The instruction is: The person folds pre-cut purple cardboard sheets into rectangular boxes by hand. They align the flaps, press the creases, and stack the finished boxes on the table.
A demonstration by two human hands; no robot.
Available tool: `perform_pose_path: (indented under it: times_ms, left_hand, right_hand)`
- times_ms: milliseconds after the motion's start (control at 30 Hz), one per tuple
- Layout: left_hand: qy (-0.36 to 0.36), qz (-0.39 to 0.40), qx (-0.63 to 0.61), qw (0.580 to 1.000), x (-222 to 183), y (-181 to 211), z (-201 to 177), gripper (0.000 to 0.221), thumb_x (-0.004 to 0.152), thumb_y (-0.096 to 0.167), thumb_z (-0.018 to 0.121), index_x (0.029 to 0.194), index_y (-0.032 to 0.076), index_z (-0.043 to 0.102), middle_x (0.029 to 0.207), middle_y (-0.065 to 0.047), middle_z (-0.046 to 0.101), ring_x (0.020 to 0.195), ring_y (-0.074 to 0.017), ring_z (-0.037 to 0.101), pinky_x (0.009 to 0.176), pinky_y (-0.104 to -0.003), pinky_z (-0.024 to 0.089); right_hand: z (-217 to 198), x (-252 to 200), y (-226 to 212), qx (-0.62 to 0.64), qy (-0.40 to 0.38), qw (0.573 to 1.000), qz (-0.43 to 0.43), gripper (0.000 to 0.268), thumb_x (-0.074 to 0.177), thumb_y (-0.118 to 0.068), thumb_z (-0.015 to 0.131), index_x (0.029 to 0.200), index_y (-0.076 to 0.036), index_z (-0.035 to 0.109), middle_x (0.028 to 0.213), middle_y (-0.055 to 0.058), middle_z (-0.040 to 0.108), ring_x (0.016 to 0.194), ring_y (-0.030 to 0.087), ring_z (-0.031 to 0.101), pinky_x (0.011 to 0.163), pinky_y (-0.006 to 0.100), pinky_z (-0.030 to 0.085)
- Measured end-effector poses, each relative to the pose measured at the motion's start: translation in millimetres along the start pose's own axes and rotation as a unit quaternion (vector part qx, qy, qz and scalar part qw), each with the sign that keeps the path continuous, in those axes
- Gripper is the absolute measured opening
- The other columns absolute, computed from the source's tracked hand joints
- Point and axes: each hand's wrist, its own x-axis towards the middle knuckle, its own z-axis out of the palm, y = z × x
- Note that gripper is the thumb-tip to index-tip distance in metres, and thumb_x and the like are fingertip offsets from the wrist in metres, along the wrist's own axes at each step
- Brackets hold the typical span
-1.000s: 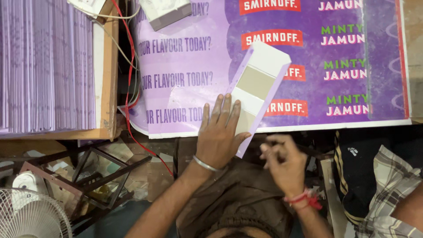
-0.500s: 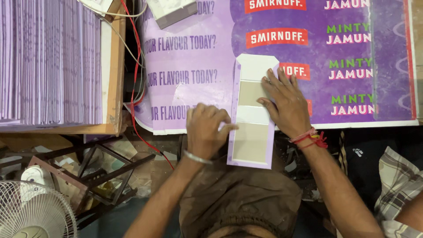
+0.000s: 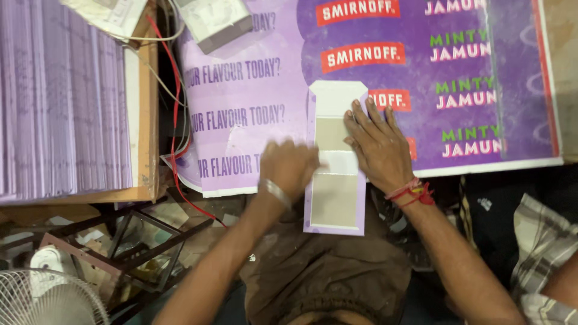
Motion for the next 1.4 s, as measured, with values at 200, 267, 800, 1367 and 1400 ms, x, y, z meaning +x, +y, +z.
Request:
perform_pose_path:
  times_ms: [200,267,800,1367,1400]
  left_hand:
    - [0.059,-0.005,-0.197,0.979,-23.6,4.4,-14.7,0.03,0.085,0.023,0.079,0.11,0.012,0.067,0.096,-0.01,0.071,0.091,-0.0295,0.068,0.081,-0.04,0.052]
    - [0.119,-0.051,-0.253,0.959,5.5,-11.2,-18.0,0.045,0.086,0.012,0.079,0.128,0.012,0.063,0.107,-0.011,0.072,0.091,-0.0281,0.069,0.081,-0.036,0.056]
    - [0.051,0.021,-0.078,0.995,75.6,-41.0,-21.2,0.129,0.065,0.015,0.095,0.164,0.025,0.014,0.084,-0.007,0.062,0.074,-0.0286,0.06,0.067,-0.046,0.052]
    - [0.068,0.042,-0.062,0.995,78.7,-41.8,-13.7,0.131,0.067,0.011,0.094,0.165,0.025,0.007,0.079,-0.003,0.064,0.071,-0.0239,0.06,0.062,-0.042,0.053]
    - [0.062,0.04,-0.059,0.996,79.9,-42.2,-13.4,0.131,0.068,0.012,0.094,0.165,0.024,0.008,0.08,-0.004,0.065,0.071,-0.0244,0.061,0.062,-0.042,0.053]
  right_hand:
    - [1.6,-1.3,0.5,0.012,0.02,1.0,0.009,0.041,0.1,-0.007,0.061,0.141,-0.01,0.064,0.152,0.01,0.059,0.148,0.034,0.048,0.124,0.055,0.037]
    - [-2.5,2.7,1.1,0.025,0.038,0.999,0.023,0.044,0.099,-0.017,0.067,0.142,-0.009,0.062,0.144,0.01,0.061,0.139,0.033,0.052,0.118,0.053,0.04]
    - [-28.8,46.9,39.8,-0.048,-0.091,0.993,0.052,0.089,0.06,-0.066,0.088,0.124,-0.008,0.067,0.111,0.009,0.064,0.102,0.028,0.059,0.085,0.045,0.044]
    - [-35.0,45.9,38.4,-0.089,-0.082,0.993,0.011,0.089,0.065,-0.071,0.082,0.126,-0.009,0.067,0.109,0.006,0.065,0.099,0.025,0.059,0.079,0.042,0.045]
    - [-35.5,46.6,38.3,-0.091,-0.083,0.992,0.009,0.088,0.065,-0.071,0.081,0.126,-0.009,0.067,0.109,0.006,0.065,0.099,0.024,0.059,0.079,0.042,0.045]
